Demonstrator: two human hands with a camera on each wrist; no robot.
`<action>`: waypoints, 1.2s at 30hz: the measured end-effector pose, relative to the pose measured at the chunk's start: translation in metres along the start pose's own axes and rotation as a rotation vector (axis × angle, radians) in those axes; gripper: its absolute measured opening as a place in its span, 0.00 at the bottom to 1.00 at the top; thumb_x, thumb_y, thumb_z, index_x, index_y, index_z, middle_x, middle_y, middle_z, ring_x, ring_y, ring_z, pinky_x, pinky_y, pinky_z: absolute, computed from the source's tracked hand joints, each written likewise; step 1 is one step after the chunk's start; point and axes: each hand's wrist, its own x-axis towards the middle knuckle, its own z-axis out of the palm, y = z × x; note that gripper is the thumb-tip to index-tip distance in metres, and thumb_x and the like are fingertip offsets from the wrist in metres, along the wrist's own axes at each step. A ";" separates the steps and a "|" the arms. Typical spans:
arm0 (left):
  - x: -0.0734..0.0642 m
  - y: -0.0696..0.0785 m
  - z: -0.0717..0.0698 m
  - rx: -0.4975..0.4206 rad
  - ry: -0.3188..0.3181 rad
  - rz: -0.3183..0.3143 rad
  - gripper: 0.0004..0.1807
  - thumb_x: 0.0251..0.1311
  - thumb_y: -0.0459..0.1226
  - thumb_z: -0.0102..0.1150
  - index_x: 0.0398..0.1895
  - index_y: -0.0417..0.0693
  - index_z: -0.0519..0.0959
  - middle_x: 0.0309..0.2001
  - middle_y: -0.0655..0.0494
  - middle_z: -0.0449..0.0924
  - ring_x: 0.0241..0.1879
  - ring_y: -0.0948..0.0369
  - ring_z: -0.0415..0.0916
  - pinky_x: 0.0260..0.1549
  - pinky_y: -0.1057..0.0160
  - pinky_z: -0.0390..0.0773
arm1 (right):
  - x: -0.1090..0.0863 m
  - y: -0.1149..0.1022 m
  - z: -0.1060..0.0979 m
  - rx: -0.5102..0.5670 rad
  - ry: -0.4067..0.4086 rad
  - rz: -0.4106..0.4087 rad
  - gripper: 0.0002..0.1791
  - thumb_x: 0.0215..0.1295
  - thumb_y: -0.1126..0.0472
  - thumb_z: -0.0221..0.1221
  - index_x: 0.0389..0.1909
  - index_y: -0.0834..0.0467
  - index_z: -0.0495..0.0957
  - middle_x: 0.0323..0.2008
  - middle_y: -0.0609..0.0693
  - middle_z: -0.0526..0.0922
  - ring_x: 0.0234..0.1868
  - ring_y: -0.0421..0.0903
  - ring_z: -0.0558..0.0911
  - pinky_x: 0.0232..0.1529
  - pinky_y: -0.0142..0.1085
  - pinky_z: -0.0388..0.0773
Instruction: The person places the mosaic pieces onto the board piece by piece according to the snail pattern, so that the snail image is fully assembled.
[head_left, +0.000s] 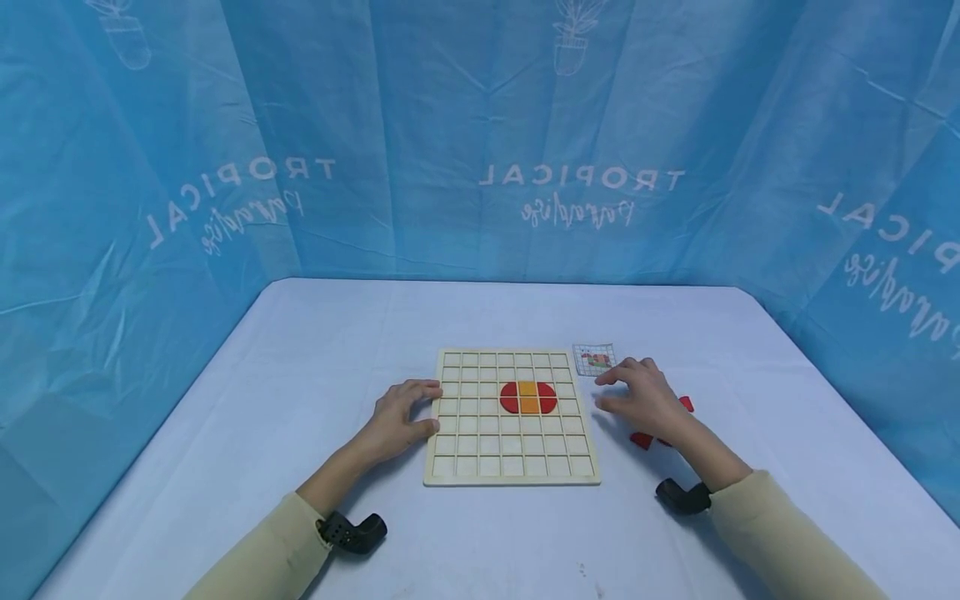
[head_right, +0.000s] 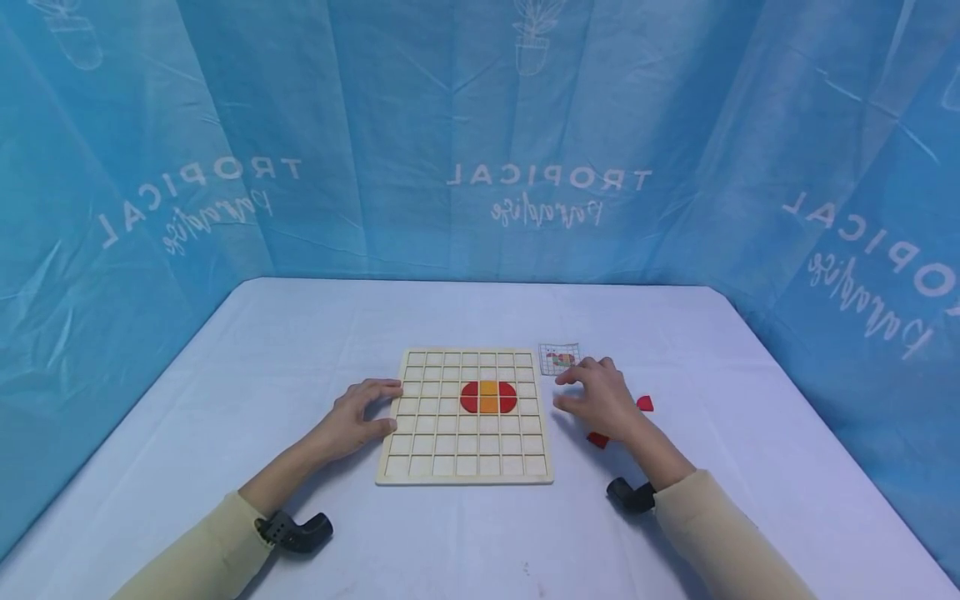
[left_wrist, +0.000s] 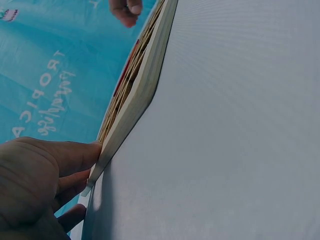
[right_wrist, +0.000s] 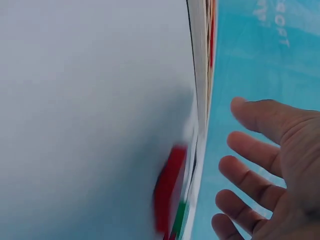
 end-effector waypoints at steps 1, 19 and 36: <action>0.000 0.000 0.000 0.001 -0.001 0.002 0.25 0.54 0.35 0.63 0.58 0.43 0.73 0.66 0.51 0.67 0.69 0.48 0.54 0.69 0.41 0.44 | -0.002 0.005 -0.002 -0.008 -0.001 0.008 0.18 0.52 0.53 0.67 0.45 0.54 0.83 0.49 0.55 0.78 0.50 0.53 0.67 0.46 0.48 0.73; -0.001 0.001 -0.001 0.016 0.001 0.009 0.25 0.54 0.35 0.63 0.58 0.43 0.73 0.66 0.51 0.67 0.69 0.47 0.54 0.68 0.40 0.45 | -0.016 0.051 -0.020 -0.073 -0.026 0.058 0.23 0.46 0.54 0.71 0.45 0.56 0.83 0.49 0.60 0.76 0.50 0.57 0.67 0.33 0.41 0.78; -0.002 0.001 -0.001 0.001 0.003 0.026 0.26 0.53 0.35 0.63 0.58 0.41 0.73 0.65 0.50 0.67 0.68 0.47 0.56 0.67 0.40 0.47 | -0.012 0.055 -0.019 -0.093 -0.030 0.015 0.19 0.45 0.56 0.71 0.41 0.55 0.85 0.44 0.58 0.77 0.47 0.56 0.67 0.33 0.39 0.74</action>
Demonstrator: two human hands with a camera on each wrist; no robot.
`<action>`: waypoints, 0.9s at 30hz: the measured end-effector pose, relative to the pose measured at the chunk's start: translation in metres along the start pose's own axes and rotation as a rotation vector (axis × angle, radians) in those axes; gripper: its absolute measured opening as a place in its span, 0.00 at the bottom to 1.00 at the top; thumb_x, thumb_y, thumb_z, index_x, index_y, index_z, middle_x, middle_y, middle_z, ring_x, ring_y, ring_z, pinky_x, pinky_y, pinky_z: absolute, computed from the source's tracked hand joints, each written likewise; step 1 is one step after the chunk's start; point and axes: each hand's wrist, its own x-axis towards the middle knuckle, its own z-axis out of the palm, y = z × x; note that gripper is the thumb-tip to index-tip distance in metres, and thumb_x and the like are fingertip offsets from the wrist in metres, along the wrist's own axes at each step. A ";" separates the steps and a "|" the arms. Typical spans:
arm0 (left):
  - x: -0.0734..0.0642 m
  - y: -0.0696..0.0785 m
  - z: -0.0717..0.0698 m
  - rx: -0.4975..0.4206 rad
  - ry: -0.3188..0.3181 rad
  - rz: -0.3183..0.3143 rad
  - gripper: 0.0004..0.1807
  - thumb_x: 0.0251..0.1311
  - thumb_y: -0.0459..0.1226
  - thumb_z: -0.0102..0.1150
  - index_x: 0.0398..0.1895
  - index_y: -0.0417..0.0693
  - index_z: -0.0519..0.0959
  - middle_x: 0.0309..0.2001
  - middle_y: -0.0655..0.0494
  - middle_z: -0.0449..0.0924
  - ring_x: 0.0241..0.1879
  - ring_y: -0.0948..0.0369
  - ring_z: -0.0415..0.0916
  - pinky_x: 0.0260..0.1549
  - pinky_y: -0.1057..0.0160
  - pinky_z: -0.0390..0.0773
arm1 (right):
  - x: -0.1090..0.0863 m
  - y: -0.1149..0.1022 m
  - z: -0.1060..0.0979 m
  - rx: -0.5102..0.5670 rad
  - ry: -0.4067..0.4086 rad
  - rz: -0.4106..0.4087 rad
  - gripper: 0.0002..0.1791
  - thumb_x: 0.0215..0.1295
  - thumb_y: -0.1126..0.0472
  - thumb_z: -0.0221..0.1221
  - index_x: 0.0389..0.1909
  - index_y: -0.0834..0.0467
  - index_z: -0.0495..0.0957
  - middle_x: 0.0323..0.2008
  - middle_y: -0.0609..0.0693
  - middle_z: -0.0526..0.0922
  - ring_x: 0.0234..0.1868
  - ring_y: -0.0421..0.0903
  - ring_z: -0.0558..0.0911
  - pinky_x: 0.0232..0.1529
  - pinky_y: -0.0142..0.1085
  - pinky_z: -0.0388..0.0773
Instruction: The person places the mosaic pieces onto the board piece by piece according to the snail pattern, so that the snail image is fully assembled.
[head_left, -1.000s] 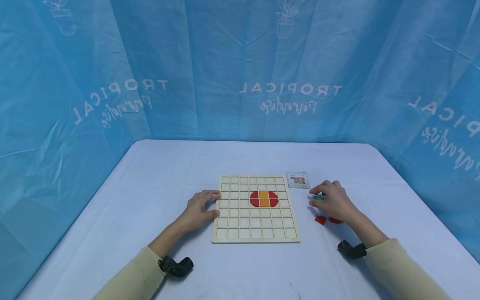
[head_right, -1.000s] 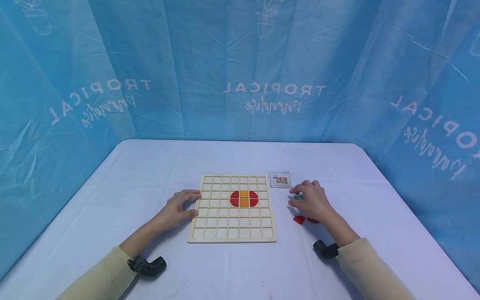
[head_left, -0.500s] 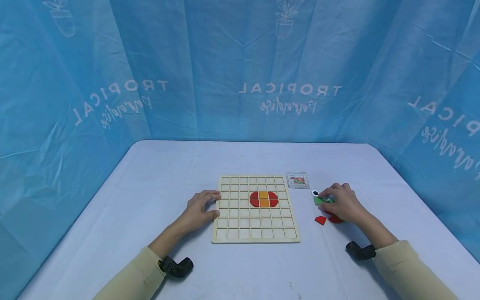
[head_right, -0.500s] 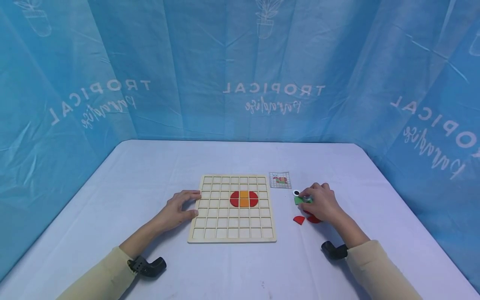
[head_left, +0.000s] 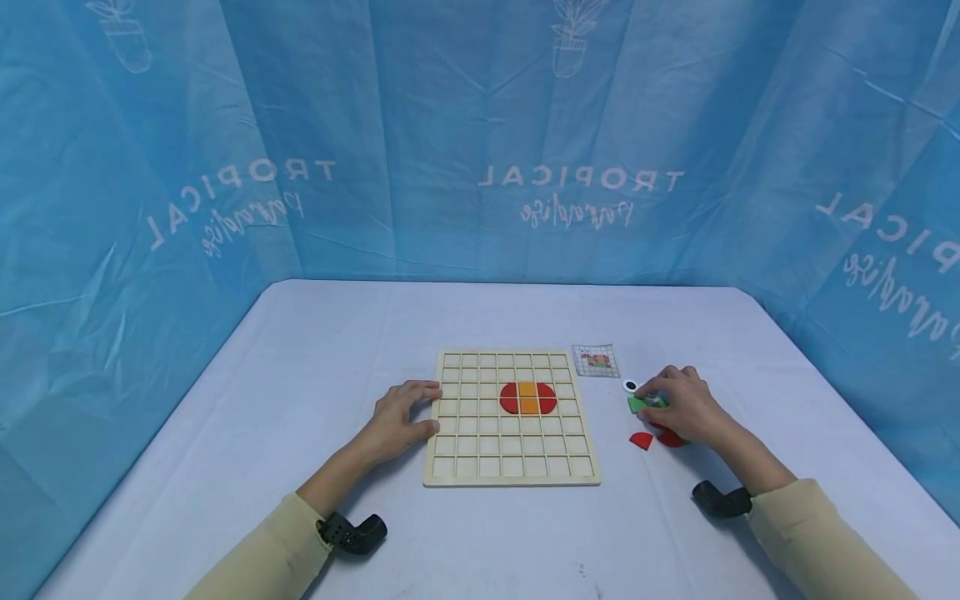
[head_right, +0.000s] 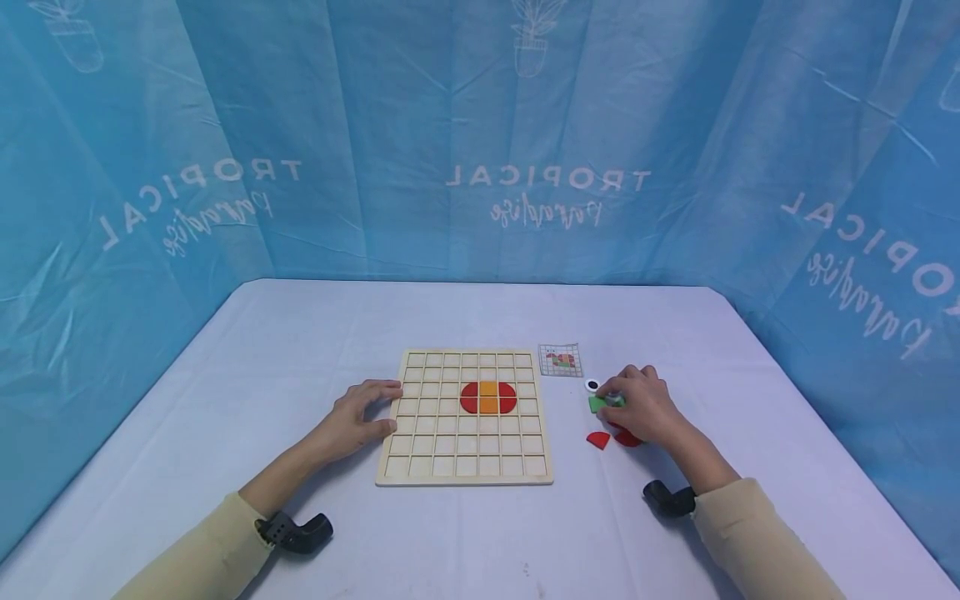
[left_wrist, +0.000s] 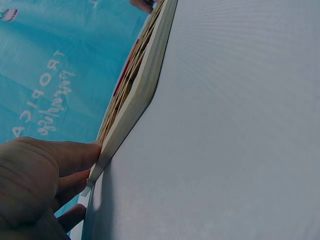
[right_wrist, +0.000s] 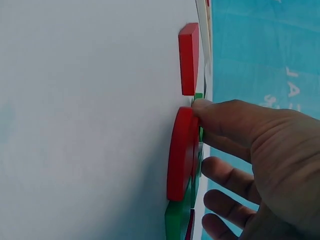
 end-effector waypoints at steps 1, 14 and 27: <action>0.000 0.000 0.000 -0.001 0.000 0.001 0.26 0.53 0.35 0.63 0.58 0.41 0.73 0.65 0.50 0.67 0.68 0.47 0.56 0.67 0.40 0.47 | 0.000 0.000 -0.001 0.003 0.000 -0.005 0.19 0.45 0.56 0.71 0.41 0.55 0.84 0.44 0.58 0.77 0.48 0.56 0.68 0.33 0.39 0.75; 0.003 -0.003 0.003 0.004 0.002 -0.020 0.26 0.52 0.37 0.64 0.58 0.44 0.74 0.65 0.52 0.68 0.69 0.48 0.56 0.69 0.41 0.44 | 0.001 -0.049 0.004 0.103 -0.001 -0.106 0.15 0.52 0.55 0.68 0.42 0.49 0.83 0.43 0.49 0.80 0.48 0.49 0.67 0.41 0.40 0.69; 0.002 -0.001 0.003 0.011 0.009 -0.036 0.27 0.52 0.37 0.64 0.58 0.45 0.74 0.65 0.53 0.68 0.69 0.49 0.56 0.70 0.42 0.44 | 0.002 -0.127 0.038 0.143 0.004 -0.207 0.14 0.46 0.55 0.71 0.36 0.52 0.85 0.35 0.45 0.81 0.41 0.45 0.68 0.39 0.37 0.64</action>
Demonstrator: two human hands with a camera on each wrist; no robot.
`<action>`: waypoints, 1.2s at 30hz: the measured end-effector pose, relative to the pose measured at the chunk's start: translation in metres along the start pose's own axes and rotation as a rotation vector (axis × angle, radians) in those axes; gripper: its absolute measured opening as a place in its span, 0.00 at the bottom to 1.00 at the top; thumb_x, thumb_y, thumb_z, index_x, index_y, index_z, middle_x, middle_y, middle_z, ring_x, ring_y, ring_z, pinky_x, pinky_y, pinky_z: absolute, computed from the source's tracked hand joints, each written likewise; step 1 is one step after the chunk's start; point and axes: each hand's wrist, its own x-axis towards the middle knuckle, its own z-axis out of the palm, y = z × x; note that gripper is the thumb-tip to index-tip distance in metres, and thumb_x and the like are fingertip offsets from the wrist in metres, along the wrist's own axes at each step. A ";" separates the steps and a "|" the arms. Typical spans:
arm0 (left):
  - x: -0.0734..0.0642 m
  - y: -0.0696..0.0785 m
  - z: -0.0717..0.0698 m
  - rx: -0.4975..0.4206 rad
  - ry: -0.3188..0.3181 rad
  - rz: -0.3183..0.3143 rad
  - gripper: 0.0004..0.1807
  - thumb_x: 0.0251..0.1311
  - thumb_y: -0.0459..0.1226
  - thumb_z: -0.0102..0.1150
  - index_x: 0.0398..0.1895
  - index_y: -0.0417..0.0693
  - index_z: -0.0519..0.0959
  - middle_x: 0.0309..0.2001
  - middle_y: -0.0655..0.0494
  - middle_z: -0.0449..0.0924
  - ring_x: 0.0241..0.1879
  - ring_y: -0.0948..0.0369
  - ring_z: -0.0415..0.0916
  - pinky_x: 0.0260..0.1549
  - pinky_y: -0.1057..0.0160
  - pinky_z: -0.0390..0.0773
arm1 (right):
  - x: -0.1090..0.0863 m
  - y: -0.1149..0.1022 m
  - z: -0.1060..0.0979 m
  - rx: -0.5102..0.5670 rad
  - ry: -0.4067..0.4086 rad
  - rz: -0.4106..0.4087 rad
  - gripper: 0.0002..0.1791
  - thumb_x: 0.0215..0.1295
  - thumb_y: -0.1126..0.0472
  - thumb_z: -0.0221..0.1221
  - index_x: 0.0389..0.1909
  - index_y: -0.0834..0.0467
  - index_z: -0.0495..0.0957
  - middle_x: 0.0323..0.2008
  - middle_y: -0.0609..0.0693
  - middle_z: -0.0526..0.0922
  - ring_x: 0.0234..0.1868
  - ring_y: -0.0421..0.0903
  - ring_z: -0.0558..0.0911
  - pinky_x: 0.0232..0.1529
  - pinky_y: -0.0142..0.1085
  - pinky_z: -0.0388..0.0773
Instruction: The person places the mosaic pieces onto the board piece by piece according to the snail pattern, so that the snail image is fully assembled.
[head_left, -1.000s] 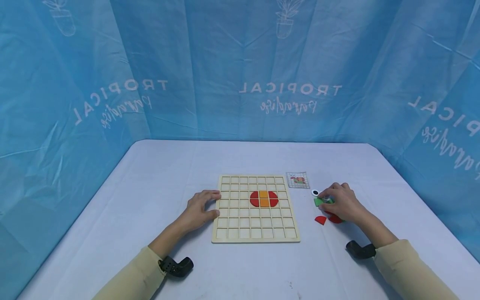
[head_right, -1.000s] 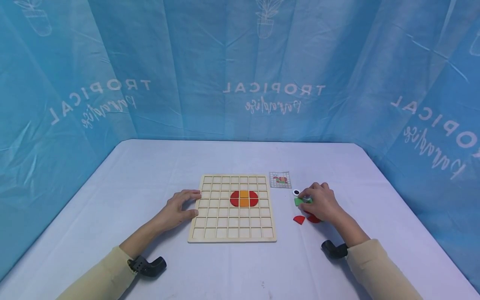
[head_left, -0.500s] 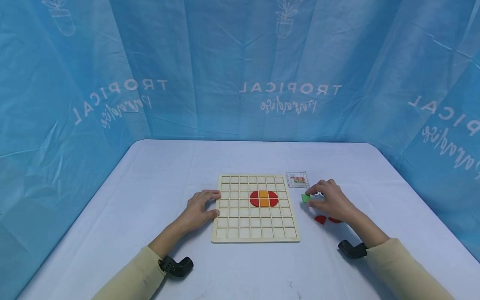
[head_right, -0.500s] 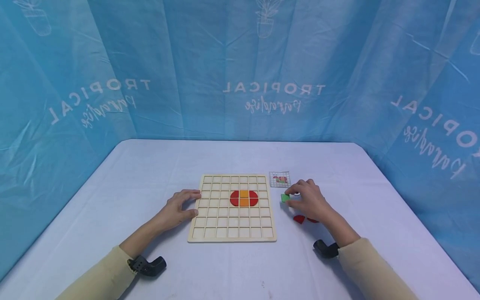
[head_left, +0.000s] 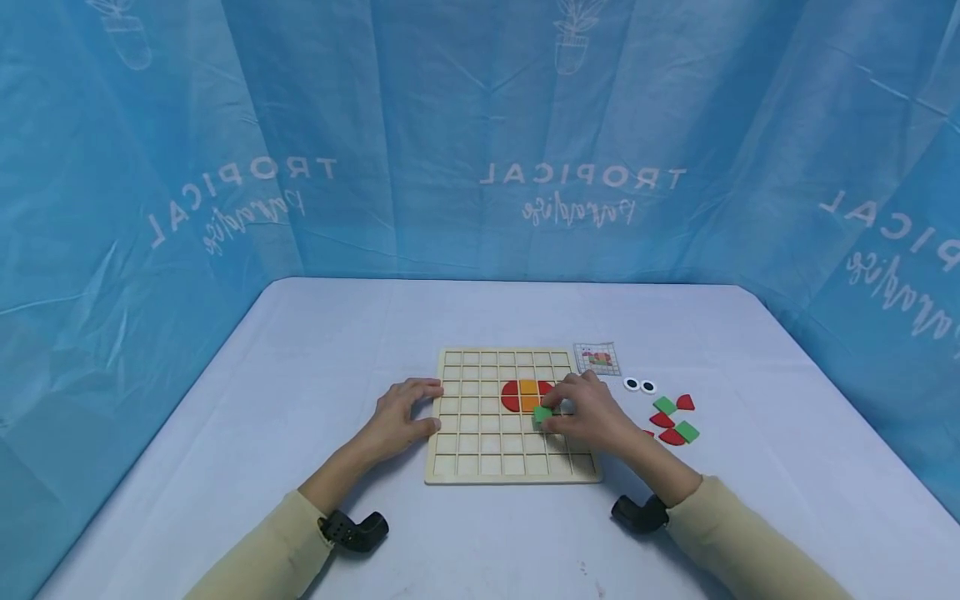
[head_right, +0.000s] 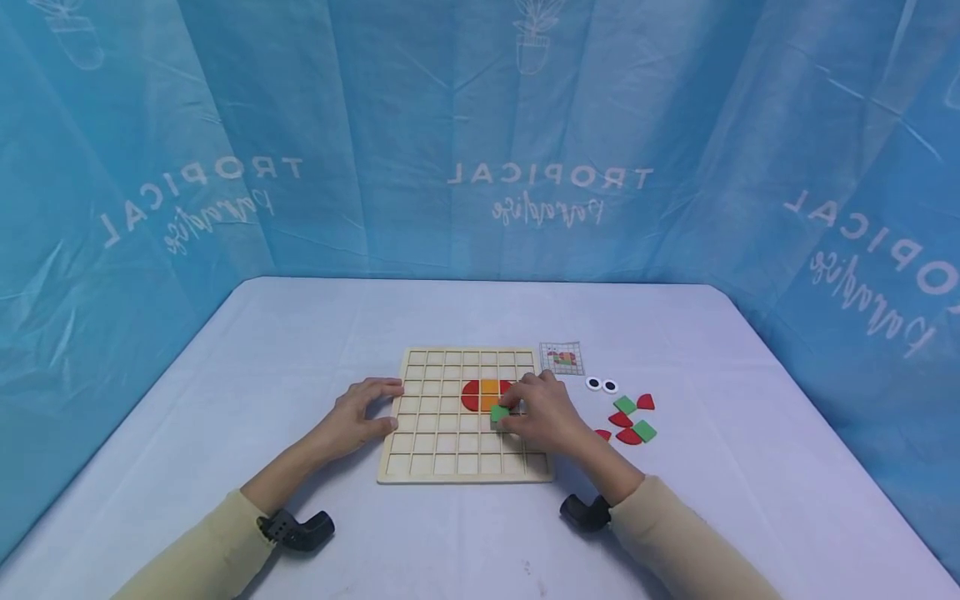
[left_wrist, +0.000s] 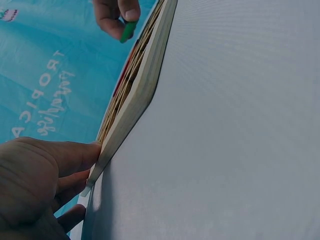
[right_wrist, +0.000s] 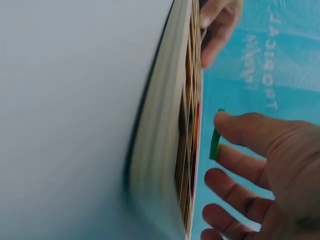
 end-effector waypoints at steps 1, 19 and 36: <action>0.000 0.000 0.000 0.000 0.000 -0.002 0.27 0.52 0.37 0.64 0.57 0.45 0.74 0.65 0.53 0.68 0.69 0.49 0.56 0.70 0.42 0.44 | 0.001 -0.003 0.002 -0.003 -0.003 -0.003 0.14 0.46 0.55 0.71 0.36 0.52 0.85 0.35 0.44 0.81 0.41 0.44 0.67 0.39 0.37 0.64; -0.001 0.000 0.000 -0.001 0.000 0.006 0.27 0.52 0.36 0.65 0.58 0.44 0.73 0.65 0.53 0.67 0.69 0.49 0.56 0.69 0.42 0.44 | 0.003 -0.009 0.014 -0.122 0.002 -0.038 0.14 0.45 0.51 0.72 0.35 0.48 0.84 0.34 0.44 0.78 0.40 0.45 0.67 0.41 0.38 0.65; 0.001 -0.001 -0.001 -0.006 -0.002 0.029 0.25 0.53 0.34 0.63 0.57 0.43 0.74 0.65 0.51 0.68 0.69 0.48 0.55 0.69 0.41 0.45 | -0.001 0.006 -0.013 -0.047 0.048 0.068 0.13 0.49 0.54 0.69 0.37 0.49 0.84 0.43 0.49 0.81 0.54 0.51 0.69 0.51 0.50 0.72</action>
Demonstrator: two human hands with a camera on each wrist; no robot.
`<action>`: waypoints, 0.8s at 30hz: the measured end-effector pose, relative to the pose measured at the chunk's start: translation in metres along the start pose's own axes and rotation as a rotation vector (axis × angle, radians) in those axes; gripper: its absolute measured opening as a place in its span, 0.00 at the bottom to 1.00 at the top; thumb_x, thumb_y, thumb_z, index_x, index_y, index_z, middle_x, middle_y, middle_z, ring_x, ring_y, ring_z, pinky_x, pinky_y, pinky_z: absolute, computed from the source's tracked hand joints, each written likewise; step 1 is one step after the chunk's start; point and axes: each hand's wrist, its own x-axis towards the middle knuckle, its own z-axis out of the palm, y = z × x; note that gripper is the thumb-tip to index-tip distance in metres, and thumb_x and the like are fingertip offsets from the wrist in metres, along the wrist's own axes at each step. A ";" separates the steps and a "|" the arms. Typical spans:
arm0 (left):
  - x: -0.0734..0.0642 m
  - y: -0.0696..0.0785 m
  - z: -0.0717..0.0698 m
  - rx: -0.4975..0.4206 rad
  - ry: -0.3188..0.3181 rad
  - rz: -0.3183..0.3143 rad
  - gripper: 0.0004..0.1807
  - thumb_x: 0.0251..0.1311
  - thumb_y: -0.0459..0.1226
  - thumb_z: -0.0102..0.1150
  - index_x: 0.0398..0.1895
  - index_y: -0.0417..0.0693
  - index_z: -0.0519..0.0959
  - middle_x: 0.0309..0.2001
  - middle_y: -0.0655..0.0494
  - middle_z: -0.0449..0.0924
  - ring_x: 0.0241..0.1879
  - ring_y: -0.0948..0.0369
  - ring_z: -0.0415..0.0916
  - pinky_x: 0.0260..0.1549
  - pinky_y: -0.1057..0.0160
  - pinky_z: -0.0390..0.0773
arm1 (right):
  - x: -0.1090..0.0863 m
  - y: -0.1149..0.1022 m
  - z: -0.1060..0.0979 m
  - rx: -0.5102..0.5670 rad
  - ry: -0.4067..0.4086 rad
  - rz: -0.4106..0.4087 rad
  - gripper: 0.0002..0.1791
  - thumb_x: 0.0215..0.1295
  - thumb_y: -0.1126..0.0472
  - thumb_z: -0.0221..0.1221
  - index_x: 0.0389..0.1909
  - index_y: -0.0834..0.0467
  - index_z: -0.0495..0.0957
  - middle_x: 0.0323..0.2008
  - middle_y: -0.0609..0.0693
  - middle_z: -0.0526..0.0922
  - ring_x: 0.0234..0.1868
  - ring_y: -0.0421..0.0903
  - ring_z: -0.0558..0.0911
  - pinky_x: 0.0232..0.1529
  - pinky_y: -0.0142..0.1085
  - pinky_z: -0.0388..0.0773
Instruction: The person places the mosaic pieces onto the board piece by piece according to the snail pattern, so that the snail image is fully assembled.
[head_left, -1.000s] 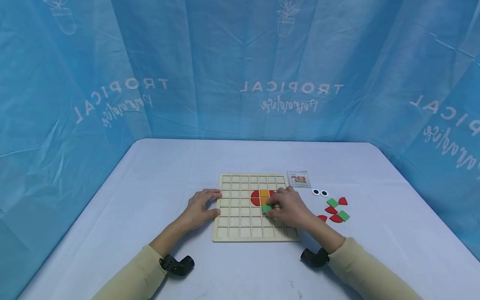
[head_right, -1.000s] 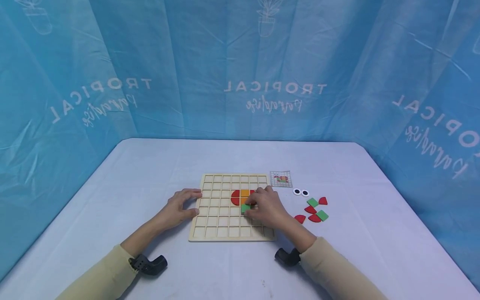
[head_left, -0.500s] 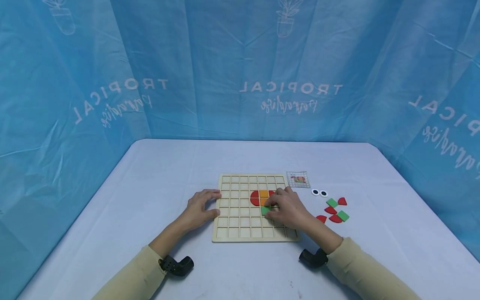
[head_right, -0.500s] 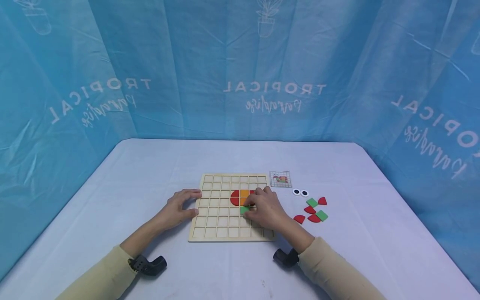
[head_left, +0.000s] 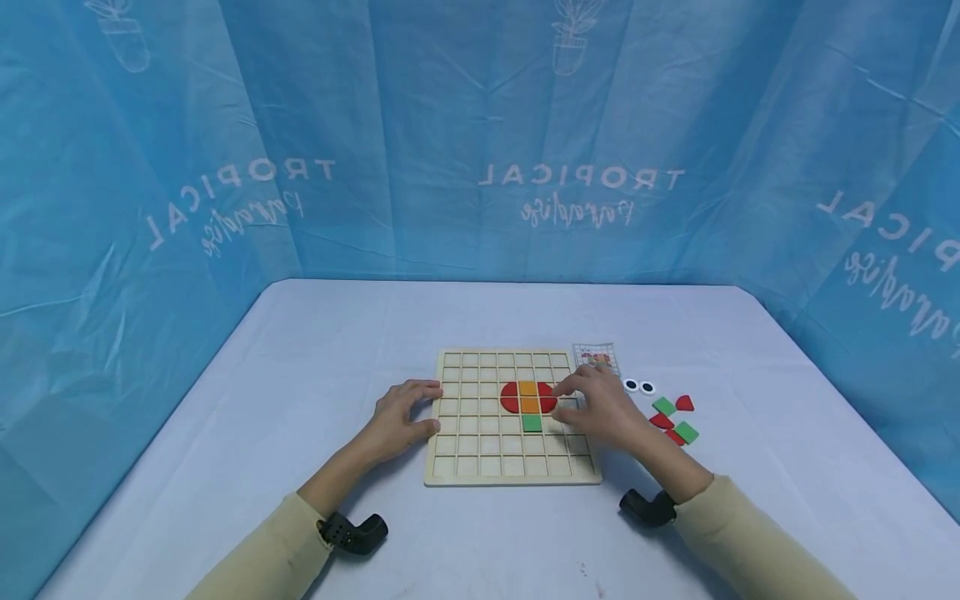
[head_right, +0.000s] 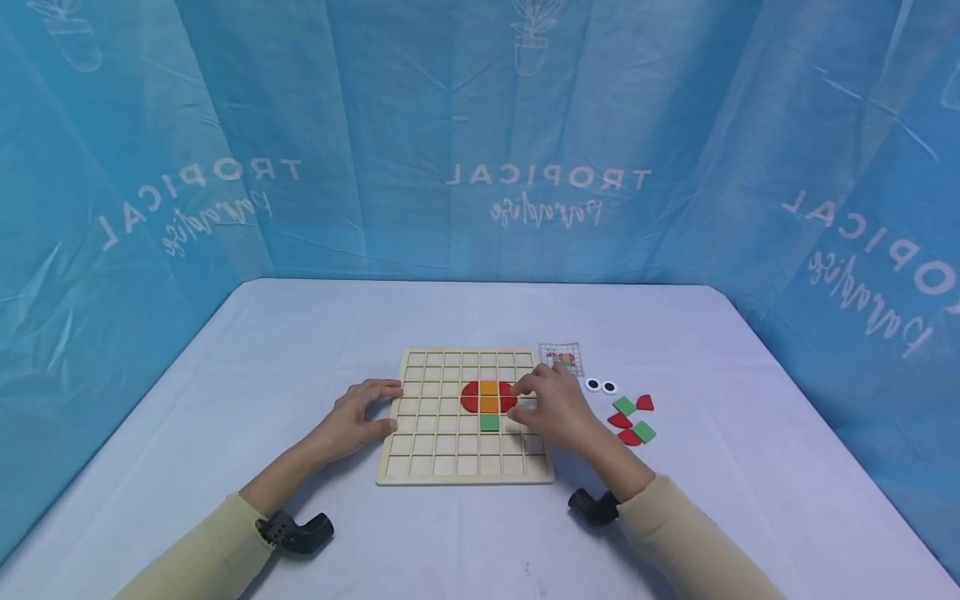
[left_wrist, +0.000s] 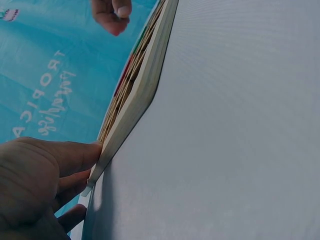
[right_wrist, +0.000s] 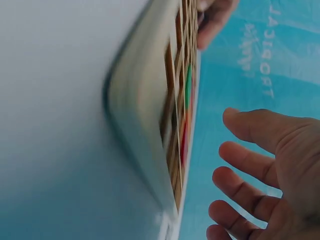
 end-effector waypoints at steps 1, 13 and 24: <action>0.000 0.000 0.000 0.002 0.000 0.001 0.25 0.53 0.35 0.63 0.57 0.43 0.74 0.65 0.51 0.68 0.69 0.47 0.55 0.69 0.40 0.45 | -0.001 0.005 -0.003 -0.005 0.007 0.009 0.14 0.49 0.54 0.69 0.39 0.50 0.84 0.44 0.49 0.81 0.55 0.52 0.69 0.51 0.51 0.72; 0.000 0.001 -0.001 0.004 -0.002 -0.002 0.25 0.53 0.35 0.63 0.57 0.43 0.74 0.65 0.51 0.68 0.69 0.47 0.56 0.69 0.40 0.45 | -0.030 0.067 -0.040 -0.005 -0.026 0.080 0.15 0.54 0.56 0.66 0.43 0.53 0.83 0.44 0.52 0.80 0.48 0.50 0.68 0.38 0.38 0.70; 0.000 0.001 -0.001 -0.003 -0.009 -0.003 0.26 0.53 0.35 0.63 0.58 0.43 0.73 0.65 0.50 0.67 0.69 0.47 0.56 0.68 0.40 0.44 | -0.056 0.103 -0.049 -0.015 -0.010 0.093 0.16 0.51 0.56 0.68 0.43 0.54 0.83 0.43 0.53 0.80 0.46 0.50 0.68 0.35 0.33 0.68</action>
